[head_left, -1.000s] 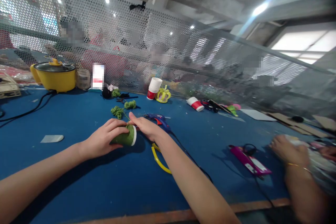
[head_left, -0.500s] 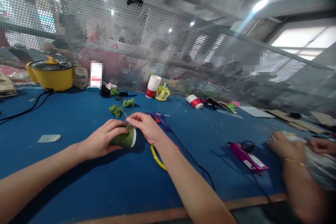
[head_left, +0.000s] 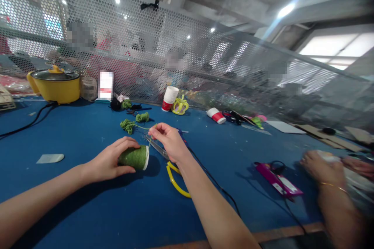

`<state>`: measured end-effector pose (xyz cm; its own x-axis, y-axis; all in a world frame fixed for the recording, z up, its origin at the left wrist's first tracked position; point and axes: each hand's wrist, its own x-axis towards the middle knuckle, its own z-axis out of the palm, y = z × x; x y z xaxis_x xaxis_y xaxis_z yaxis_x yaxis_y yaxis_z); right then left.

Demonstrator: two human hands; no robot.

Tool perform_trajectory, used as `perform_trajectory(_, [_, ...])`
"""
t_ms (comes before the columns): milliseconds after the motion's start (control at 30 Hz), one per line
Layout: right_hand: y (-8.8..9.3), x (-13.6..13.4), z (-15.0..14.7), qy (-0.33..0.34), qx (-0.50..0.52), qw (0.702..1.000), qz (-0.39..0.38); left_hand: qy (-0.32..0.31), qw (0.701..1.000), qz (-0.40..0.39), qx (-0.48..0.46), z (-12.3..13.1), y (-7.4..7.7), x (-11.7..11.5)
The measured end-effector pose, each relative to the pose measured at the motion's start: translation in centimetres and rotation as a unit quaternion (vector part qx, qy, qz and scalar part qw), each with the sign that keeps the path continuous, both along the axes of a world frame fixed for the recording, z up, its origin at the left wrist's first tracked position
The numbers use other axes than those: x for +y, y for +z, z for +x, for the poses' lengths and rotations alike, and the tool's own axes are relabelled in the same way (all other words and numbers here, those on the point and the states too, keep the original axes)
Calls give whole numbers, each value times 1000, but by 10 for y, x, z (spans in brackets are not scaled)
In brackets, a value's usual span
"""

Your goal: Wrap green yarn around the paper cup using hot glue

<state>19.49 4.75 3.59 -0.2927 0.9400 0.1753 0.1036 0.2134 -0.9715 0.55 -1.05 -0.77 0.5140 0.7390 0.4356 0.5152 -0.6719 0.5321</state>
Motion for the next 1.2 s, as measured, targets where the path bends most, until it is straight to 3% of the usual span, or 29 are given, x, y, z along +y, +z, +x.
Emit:
perform_trajectory(533, [-12,4,-3,14,-29,999,18,-19,999,22,15,2,1,-1])
perform_trajectory(1200, [-15,-1,-7,10,-76,997,-5,-2,993,113,17,2,2,-2])
